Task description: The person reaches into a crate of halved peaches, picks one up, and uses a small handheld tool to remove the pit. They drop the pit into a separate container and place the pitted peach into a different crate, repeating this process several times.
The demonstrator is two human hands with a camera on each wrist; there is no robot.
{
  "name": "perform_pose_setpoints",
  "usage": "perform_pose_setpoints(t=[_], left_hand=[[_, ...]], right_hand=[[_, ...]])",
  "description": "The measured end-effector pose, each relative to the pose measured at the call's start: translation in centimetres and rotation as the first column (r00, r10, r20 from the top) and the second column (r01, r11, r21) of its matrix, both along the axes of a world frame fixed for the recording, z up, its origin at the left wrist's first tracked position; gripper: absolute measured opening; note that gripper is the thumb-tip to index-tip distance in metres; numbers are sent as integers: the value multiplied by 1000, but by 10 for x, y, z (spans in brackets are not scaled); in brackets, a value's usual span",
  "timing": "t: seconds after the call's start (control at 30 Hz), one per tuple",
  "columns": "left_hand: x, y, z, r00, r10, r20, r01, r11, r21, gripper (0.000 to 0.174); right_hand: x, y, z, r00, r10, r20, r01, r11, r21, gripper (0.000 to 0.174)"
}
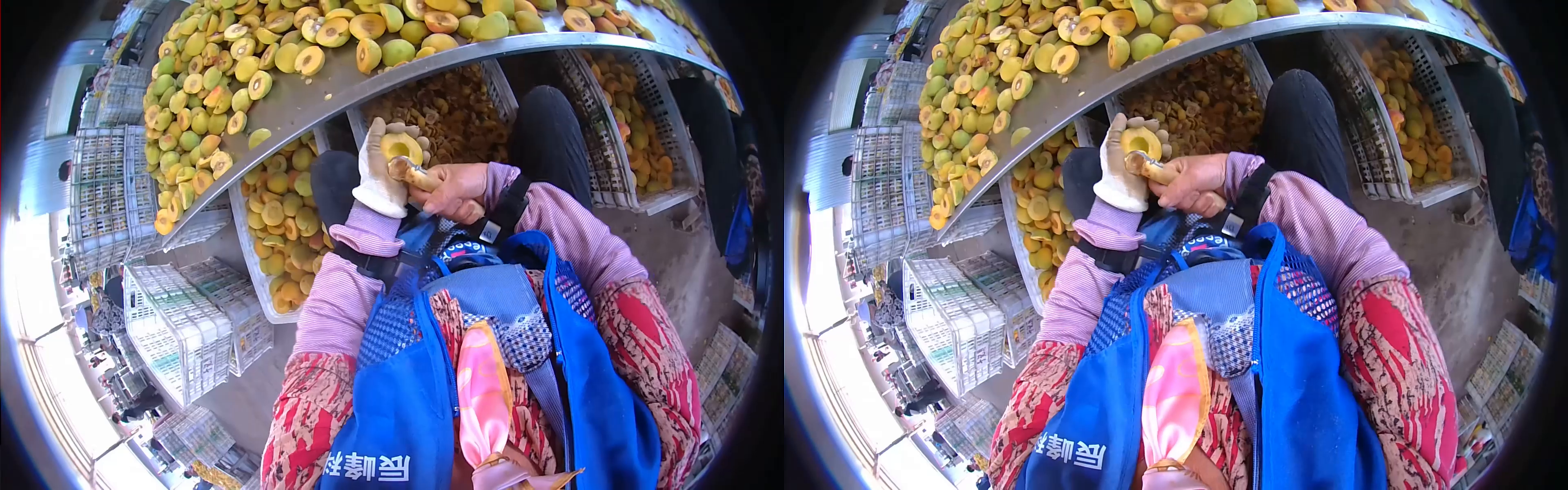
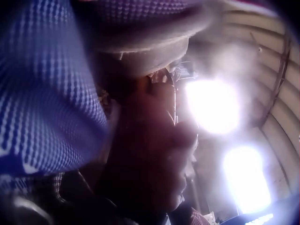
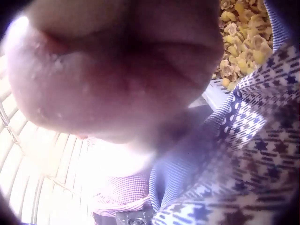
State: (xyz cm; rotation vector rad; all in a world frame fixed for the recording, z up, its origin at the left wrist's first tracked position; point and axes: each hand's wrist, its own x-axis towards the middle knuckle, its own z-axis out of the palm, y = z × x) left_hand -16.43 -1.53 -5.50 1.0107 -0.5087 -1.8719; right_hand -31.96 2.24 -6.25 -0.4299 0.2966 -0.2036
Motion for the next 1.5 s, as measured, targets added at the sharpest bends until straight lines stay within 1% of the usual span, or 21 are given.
perform_pose_setpoints(t=[0.07, 0.2, 0.23, 0.27, 0.3, 0.33, 0.4, 0.47, 0.6, 0.67, 0.8, 0.87, 0.93, 1.0, 1.1, 1.2, 1.27, 1.3, 1.37, 1.47, 1.5], left_hand=[[-2, -6, -3, 992, 77, -97, -68, 993, 98, 41], [8, -13, 4, 961, 248, 120, -207, 937, -281, 41], [19, -12, 24, 914, 321, 246, -192, 880, -434, 41], [34, -10, 44, 843, 403, 357, -146, 810, -568, 41], [57, -13, 45, 661, 542, 518, -104, 751, -653, 38], [83, -19, 47, 426, 663, 615, -42, 694, -719, 35], [128, -24, 77, -369, 505, 780, 341, 854, -392, 30], [158, -48, 76, -511, 524, 681, 384, 848, -365, 30], [139, -132, 86, -246, 413, 877, 467, 843, -266, 40], [109, -180, 77, -337, 289, 896, 486, 869, -97, 38], [54, -246, 47, -287, 586, 758, 731, 645, -222, 43], [28, -251, 44, -491, 483, 725, 752, 655, 73, 49], [11, -246, 36, -526, 538, 659, 702, 712, -21, 53], [4, -248, 44, -562, 362, 743, 630, 770, 101, 57], [18, -238, 49, -430, 359, 829, 637, 770, -3, 58], [29, -206, 64, -291, 445, 847, 596, 777, -203, 47], [35, -170, 72, 237, 346, 908, 384, 825, -415, 40], [36, -146, 81, 479, 191, 857, 262, 900, -347, 35], [33, -98, 79, 862, 83, 500, 72, 957, -281, 29], [22, -47, 34, 996, 70, 50, -55, 965, -258, 30], [14, -33, 25, 997, 70, 38, -59, 970, -234, 29]], right_hand=[[-2, 0, 5, 999, -36, -7, 36, 998, -46, 25], [-17, -7, 8, 990, -134, 46, 138, 987, -80, 18], [-7, -10, -8, 899, -253, -359, 39, 860, -509, 17], [4, -7, -25, 631, -504, -590, -232, 604, -763, 19], [2, -2, -34, 423, -653, -628, -514, 398, -760, 24], [2, -2, -37, 533, -652, -539, -290, 457, -841, 25], [7, -3, -19, 451, -702, -551, -315, 452, -834, 31], [12, 3, -23, 450, -756, -475, -197, 435, -878, 32], [12, -19, -9, 324, -870, -372, -66, 371, -926, 30], [12, -22, -17, 289, -872, -394, -49, 398, -916, 30], [8, -20, -12, 398, -794, -460, -76, 471, -879, 31], [7, -19, -14, 432, -752, -498, -128, 496, -859, 30], [7, -21, -10, 438, -750, -496, -117, 499, -859, 30], [8, -22, -8, 454, -747, -486, -104, 497, -861, 31], [10, -23, -2, 449, -788, -422, 38, 488, -872, 32], [6, -25, 10, 548, -729, -410, 395, 657, -642, 24], [5, -25, 22, 536, -772, -341, 485, 613, -624, 20], [7, -25, 24, 532, -794, -295, 504, 577, -643, 19], [8, -24, 36, 541, -804, -248, 509, 548, -664, 21], [22, -24, 30, 464, -866, -185, 337, 366, -868, 24], [22, -21, 35, 502, -820, -275, 242, 438, -865, 28]])
